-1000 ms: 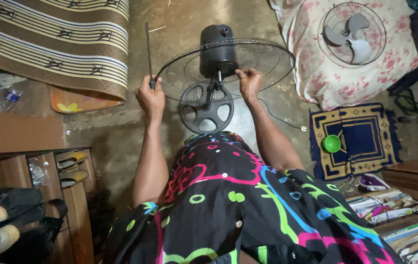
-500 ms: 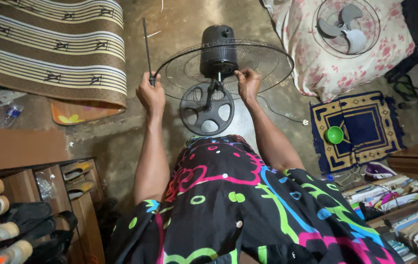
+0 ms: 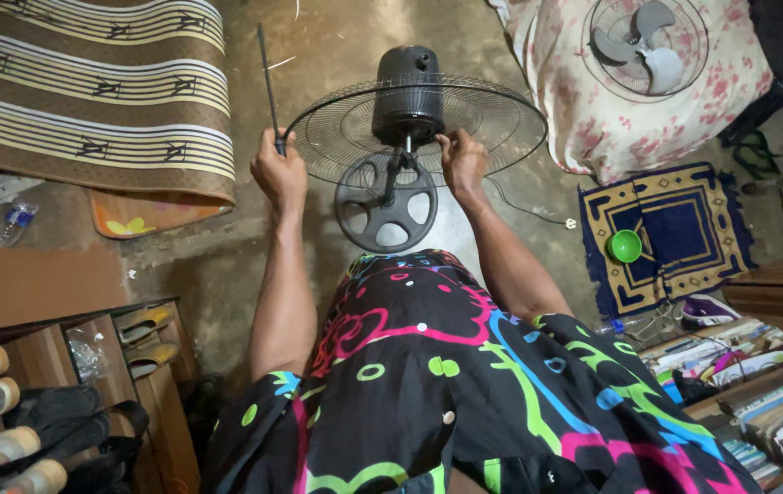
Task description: The person uses a screwdriver to adjust the central hub of a standing fan. They repeatedly tighten and loosen the screw while holding the fan cage, then rotate the fan to access different sides.
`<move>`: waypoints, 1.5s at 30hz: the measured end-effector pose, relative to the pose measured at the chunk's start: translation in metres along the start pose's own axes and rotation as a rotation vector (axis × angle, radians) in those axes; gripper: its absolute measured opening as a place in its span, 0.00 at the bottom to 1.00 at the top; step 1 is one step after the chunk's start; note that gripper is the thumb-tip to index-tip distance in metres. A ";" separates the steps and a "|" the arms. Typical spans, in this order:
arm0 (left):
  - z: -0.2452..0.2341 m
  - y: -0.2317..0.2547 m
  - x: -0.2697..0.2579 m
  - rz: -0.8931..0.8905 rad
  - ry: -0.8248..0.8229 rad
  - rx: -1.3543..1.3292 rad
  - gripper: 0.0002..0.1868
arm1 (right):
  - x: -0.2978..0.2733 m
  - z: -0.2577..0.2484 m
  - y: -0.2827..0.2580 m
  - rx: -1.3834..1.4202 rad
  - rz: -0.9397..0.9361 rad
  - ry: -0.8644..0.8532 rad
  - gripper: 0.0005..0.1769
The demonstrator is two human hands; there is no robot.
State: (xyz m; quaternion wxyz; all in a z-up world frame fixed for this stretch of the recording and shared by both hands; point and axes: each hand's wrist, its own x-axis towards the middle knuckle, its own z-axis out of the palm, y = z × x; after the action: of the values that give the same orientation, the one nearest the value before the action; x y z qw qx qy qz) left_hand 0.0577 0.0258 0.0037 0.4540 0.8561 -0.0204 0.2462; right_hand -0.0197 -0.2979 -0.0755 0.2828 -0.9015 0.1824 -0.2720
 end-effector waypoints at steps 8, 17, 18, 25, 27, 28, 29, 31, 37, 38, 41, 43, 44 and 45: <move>0.004 0.000 0.005 -0.039 0.027 0.017 0.07 | -0.004 -0.006 -0.002 -0.030 -0.044 -0.067 0.16; 0.001 0.011 0.007 -0.051 0.016 0.002 0.08 | -0.006 -0.018 -0.015 -0.046 0.016 -0.108 0.15; 0.000 0.011 0.006 -0.063 0.010 0.013 0.09 | -0.006 -0.018 -0.014 -0.051 0.013 -0.102 0.15; -0.009 0.008 -0.006 0.004 0.027 -0.037 0.13 | -0.005 -0.011 -0.004 -0.051 -0.058 -0.042 0.16; -0.016 0.011 -0.013 -0.005 0.024 -0.001 0.17 | -0.004 -0.012 -0.001 0.002 -0.072 -0.015 0.16; -0.020 0.014 -0.017 0.000 0.025 0.012 0.19 | -0.003 -0.012 0.001 0.028 -0.079 -0.002 0.17; -0.023 0.017 -0.021 0.006 0.027 0.025 0.21 | -0.002 -0.012 0.004 0.039 -0.062 -0.005 0.18; -0.032 0.024 -0.033 0.036 0.056 0.018 0.22 | 0.000 -0.011 0.012 0.061 -0.029 -0.009 0.20; -0.053 0.047 -0.100 -0.113 0.211 -0.025 0.15 | 0.004 -0.012 0.029 0.087 0.010 -0.124 0.24; -0.056 0.051 -0.117 -0.159 0.196 -0.069 0.13 | 0.005 -0.013 0.028 0.089 -0.015 -0.113 0.23; -0.057 0.063 -0.168 -0.100 0.115 -0.166 0.11 | 0.004 -0.014 0.023 0.106 -0.088 -0.069 0.20; -0.059 0.068 -0.196 -0.006 -0.092 -0.053 0.11 | 0.005 -0.014 0.020 0.127 -0.137 -0.023 0.20; -0.055 0.070 -0.204 0.001 -0.228 -0.042 0.13 | 0.007 -0.015 0.019 0.127 -0.116 -0.045 0.20; -0.049 0.071 -0.211 0.006 -0.364 -0.032 0.16 | 0.007 -0.015 0.018 0.127 -0.095 -0.068 0.21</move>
State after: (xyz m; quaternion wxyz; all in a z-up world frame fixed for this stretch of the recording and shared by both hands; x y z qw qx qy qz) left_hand -0.1658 -0.0173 -0.0124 0.4557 0.8790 -0.1087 0.0882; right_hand -0.0264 -0.3219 -0.0733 0.3322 -0.8982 0.1123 -0.2652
